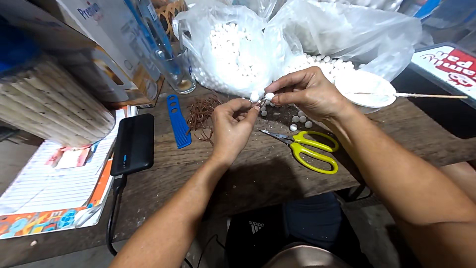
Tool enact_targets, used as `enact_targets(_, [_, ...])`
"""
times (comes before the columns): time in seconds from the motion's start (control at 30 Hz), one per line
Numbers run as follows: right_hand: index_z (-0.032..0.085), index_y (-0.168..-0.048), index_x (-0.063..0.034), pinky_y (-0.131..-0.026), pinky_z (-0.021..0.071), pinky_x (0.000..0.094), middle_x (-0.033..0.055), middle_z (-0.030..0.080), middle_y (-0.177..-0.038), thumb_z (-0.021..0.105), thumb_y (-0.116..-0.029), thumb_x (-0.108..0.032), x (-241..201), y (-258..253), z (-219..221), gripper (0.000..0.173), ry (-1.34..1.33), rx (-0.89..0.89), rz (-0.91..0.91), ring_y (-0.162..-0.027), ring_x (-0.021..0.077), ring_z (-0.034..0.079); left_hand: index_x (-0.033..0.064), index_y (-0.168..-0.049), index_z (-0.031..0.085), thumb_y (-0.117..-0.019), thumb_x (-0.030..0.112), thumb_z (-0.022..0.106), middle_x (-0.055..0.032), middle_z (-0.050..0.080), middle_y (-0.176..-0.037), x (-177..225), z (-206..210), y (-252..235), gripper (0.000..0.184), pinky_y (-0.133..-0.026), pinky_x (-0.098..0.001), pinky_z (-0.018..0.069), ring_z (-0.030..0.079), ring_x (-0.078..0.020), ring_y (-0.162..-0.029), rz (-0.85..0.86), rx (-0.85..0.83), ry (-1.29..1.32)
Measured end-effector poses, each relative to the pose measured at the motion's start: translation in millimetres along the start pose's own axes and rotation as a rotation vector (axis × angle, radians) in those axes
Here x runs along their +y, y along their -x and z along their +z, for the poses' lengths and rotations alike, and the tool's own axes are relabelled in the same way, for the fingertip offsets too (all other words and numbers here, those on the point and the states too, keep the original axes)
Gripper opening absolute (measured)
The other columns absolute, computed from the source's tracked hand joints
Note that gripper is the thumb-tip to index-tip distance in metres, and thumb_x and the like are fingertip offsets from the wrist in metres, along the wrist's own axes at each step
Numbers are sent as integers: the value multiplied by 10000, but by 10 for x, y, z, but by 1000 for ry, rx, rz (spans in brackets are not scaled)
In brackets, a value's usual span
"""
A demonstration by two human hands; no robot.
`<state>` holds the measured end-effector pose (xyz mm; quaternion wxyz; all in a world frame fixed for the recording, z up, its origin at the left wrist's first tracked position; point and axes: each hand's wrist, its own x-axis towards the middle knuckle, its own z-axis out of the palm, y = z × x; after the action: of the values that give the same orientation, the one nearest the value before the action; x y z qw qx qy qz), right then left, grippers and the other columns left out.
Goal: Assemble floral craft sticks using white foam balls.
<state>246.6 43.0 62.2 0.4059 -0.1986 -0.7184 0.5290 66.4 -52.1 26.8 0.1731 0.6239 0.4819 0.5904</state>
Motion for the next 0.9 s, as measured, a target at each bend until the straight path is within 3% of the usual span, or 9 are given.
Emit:
enact_targets(0.43, [753, -990, -1, -762, 595, 182, -14, 750, -908, 657, -836, 147, -19, 15, 30, 234, 96, -20, -22, -790, 9, 694, -15, -895, 700, -929, 0, 679, -28, 645, -790, -12, 19, 17, 43, -562, -101, 454, 546, 39, -614, 49, 20, -93])
enact_targets(0.73, [757, -1018, 3, -760, 575, 155, 8, 720, -950, 687, -899, 24, -18, 28, 52, 140, 276, -34, -94, -822, -5, 673, -23, -873, 707, -924, 2, 669, -54, 623, -788, -18, 29, 21, 68, -609, -105, 470, 572, 14, -668, 108, 31, -174])
enact_targets(0.9, [710, -1040, -1, -686, 559, 149, -33, 681, -864, 702, -863, 19, -41, 45, 93, 178, 276, 11, -117, -726, -19, 635, -9, -842, 705, -916, -2, 660, -35, 604, -758, -13, 27, 10, 86, -595, -100, 440, 545, 18, -654, 123, 44, -194])
